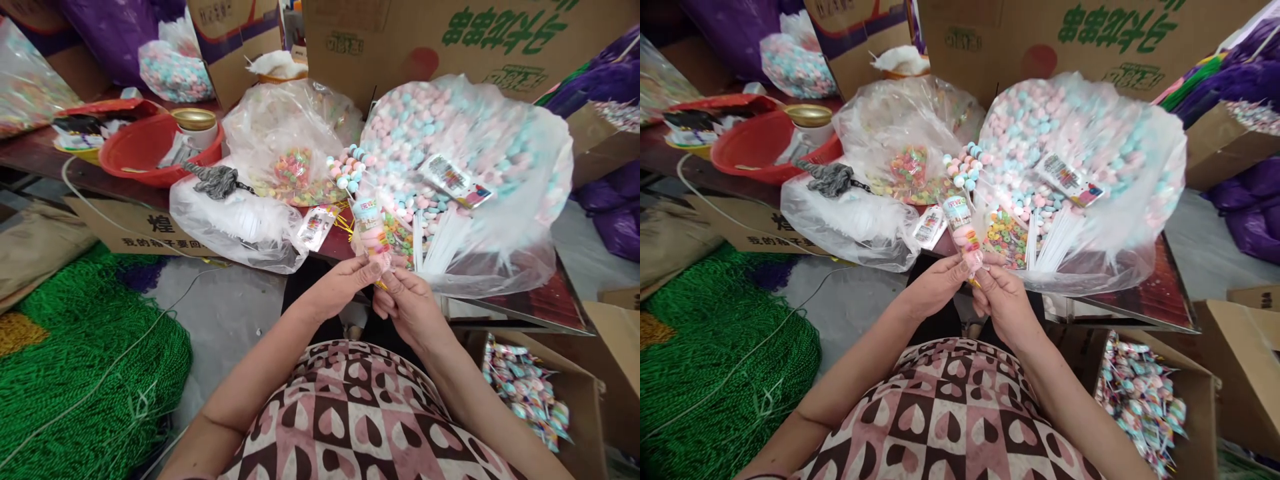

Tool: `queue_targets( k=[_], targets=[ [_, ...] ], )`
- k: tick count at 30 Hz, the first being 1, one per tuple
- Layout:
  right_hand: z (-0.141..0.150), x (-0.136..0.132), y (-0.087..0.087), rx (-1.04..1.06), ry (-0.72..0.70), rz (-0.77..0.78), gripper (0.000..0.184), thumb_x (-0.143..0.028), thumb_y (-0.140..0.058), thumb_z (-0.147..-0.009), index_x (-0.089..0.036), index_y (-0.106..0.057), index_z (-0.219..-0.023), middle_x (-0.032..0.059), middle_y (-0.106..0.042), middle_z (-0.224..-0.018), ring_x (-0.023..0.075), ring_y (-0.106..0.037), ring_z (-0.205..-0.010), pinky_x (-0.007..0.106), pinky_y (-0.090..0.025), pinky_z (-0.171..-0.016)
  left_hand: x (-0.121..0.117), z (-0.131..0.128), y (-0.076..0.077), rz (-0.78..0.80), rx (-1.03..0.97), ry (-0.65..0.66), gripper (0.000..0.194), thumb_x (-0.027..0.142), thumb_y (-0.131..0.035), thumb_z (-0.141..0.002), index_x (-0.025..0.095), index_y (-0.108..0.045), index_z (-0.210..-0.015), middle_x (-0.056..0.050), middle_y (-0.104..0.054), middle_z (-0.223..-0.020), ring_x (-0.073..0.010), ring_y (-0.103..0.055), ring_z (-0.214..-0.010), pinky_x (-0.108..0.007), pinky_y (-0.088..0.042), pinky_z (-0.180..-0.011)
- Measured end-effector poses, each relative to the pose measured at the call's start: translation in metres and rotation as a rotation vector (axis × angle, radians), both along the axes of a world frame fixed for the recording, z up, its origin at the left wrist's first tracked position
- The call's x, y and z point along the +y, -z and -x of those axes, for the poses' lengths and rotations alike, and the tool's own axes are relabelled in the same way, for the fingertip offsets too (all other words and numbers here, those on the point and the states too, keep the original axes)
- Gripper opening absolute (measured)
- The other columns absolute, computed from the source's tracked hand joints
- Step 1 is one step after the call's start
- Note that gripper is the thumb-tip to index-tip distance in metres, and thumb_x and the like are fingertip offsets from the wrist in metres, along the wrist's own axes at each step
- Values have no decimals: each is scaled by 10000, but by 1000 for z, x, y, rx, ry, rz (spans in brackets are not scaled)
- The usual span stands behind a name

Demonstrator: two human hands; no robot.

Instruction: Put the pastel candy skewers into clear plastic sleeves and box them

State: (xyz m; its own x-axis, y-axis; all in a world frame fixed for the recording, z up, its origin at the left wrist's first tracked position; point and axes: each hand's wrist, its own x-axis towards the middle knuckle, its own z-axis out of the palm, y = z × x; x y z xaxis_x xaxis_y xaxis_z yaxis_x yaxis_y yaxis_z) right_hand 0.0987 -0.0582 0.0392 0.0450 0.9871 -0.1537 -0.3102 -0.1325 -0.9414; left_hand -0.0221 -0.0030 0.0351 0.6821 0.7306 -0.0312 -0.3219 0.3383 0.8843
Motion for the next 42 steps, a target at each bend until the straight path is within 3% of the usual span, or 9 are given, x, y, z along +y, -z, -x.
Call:
queue_targets(
  k=[3,8,12,17,24,28,34,38,42],
  targets=[
    [3,0,1,123,-29,72,408,-528,-743,-762,-202,-524,-650,-104,-334,-454,49,-222,-379,208,-297,-375,-2,-3,6,95,-37,0,472,618,-707,-731,177,-721,-899,-65,-659,-717,-195,-645,-743,-301,-531,-637],
    [-2,-4,9,89,-68,84,327,-486,-730,-789,-192,-596,-740,-56,-501,-526,73,-373,-417,214,-346,-412,3,-4,1,78,-116,-191,384,570,-688,-780,190,-721,-818,-57,-659,-750,-149,-598,-706,-268,-500,-654],
    [-3,-8,16,45,-11,58,280,-464,-710,-811,-190,-666,-851,-77,-433,-456,80,-330,-403,217,-300,-411,4,-6,1,80,-119,-202,356,520,-730,-765,167,-713,-804,-41,-660,-793,-77,-497,-619,-224,-456,-632],
    [5,-8,23,21,72,37,332,-488,-711,-809,-195,-597,-702,-72,-421,-452,75,-321,-408,220,-270,-406,-6,-18,15,125,-63,-309,389,539,-698,-782,154,-661,-740,-16,-638,-716,-69,-516,-570,-203,-462,-567],
    [7,-5,30,-26,112,-5,378,-465,-643,-886,-190,-559,-641,-57,-459,-482,72,-371,-440,216,-302,-444,-11,-17,22,45,114,-163,540,626,-527,-867,129,-673,-1017,50,-509,-414,-116,-504,-345,-216,-431,-370],
    [4,-2,28,-35,89,-5,410,-477,-638,-886,-182,-561,-613,-40,-493,-499,76,-411,-459,219,-324,-459,-6,-15,24,147,-9,-91,474,556,-565,-878,120,-682,-1023,42,-524,-435,-110,-509,-372,-216,-441,-414],
    [-1,3,27,30,68,50,306,-493,-690,-837,-191,-650,-814,-73,-465,-475,71,-368,-419,214,-306,-436,11,-10,5,297,-267,-154,444,476,-772,-734,178,-666,-1046,-11,-664,-801,-76,-555,-627,-188,-451,-593],
    [0,3,32,10,55,69,315,-487,-669,-861,-185,-634,-782,-71,-464,-472,65,-364,-420,212,-305,-439,16,-13,-1,322,-184,-194,380,387,-803,-718,164,-672,-996,15,-599,-681,-75,-528,-630,-157,-360,-518],
    [2,4,37,-20,65,90,339,-498,-641,-882,-178,-636,-769,-67,-470,-469,64,-377,-413,210,-300,-425,13,-20,7,316,-130,-232,318,372,-797,-714,153,-686,-917,27,-557,-640,-71,-524,-601,-177,-428,-568]
  ],
)
